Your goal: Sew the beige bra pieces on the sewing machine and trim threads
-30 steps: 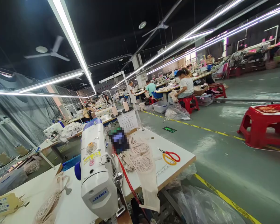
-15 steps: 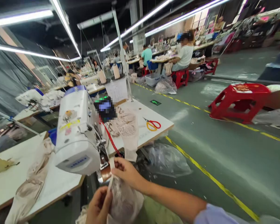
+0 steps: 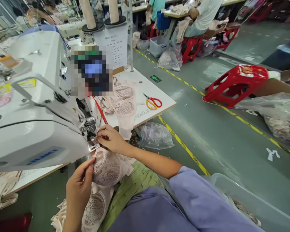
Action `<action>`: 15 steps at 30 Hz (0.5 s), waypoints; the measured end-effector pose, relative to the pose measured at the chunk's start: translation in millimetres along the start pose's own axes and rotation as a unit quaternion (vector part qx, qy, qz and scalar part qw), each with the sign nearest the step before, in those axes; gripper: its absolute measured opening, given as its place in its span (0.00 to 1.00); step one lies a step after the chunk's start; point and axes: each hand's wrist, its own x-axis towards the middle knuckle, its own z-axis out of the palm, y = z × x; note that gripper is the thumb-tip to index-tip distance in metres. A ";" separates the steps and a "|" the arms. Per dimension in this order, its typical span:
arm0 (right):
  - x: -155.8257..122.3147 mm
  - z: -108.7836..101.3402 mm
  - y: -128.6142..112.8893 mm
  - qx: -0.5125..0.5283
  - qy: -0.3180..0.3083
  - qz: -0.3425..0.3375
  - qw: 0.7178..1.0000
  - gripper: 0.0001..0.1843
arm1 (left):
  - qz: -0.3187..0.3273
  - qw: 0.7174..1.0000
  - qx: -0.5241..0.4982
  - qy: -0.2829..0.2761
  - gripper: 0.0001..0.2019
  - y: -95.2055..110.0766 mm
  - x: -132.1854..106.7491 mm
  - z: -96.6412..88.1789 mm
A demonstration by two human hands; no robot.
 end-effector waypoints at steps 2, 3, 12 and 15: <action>7.1 -1.3 3.1 -0.031 -0.016 -0.036 0.999 0.07 | 0.026 0.999 0.041 0.018 0.13 -2.4 1.5 -0.3; 10.0 -1.6 4.7 -0.044 -0.024 -0.055 0.997 0.06 | 0.053 0.995 0.077 0.042 0.13 -2.2 1.6 0.5; 20.2 -3.3 7.3 -0.070 -0.059 -0.080 0.993 0.04 | 0.194 0.927 0.288 0.143 0.29 34.2 -16.4 48.2; 22.9 -3.0 5.1 -0.074 -0.065 -0.070 0.993 0.02 | 0.175 0.930 0.290 0.142 0.28 36.7 -17.3 53.0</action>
